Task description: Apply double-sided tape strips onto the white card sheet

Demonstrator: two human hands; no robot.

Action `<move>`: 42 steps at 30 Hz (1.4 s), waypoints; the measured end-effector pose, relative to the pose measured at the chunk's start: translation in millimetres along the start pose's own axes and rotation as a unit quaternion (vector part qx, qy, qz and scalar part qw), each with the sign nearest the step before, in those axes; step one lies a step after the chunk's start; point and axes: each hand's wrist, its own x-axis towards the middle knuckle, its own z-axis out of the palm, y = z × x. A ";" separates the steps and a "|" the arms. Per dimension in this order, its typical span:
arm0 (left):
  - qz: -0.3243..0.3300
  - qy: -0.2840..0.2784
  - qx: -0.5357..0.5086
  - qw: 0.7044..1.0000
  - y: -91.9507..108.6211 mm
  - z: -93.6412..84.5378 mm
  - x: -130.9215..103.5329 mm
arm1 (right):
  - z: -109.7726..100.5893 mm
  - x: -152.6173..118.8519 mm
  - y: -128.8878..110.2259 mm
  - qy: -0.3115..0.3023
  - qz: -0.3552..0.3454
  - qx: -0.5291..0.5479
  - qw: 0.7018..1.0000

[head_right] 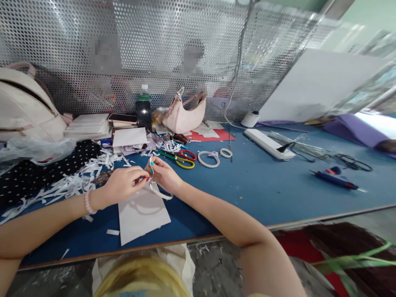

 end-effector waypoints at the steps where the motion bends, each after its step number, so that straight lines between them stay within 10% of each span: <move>1: -0.017 -0.004 -0.022 1.000 -1.2 1.1 1.1 | -0.6 0.5 -0.1 -0.002 -0.004 -0.001 1.000; 11: -0.044 -0.057 -0.258 0.963 -16.4 14.4 8.2 | -0.8 2.0 -7.1 0.010 -0.036 -0.031 0.999; 23: -0.143 0.057 -0.303 0.940 -18.9 -3.9 13.3 | -7.5 6.7 -8.9 0.120 -0.114 -0.309 0.937; 32: -0.150 0.082 -0.259 0.951 -14.9 -8.5 13.3 | -21.5 4.6 -16.7 0.140 -0.179 -0.560 0.797; 38: -0.133 0.079 -0.203 0.967 -11.2 -13.6 14.5 | -2.0 -12.8 -21.9 0.015 -0.455 -0.677 0.578; 42: -0.094 0.046 -0.164 0.981 0.8 -19.5 13.0 | 1.4 -18.5 -24.8 -0.022 -0.499 -0.690 0.524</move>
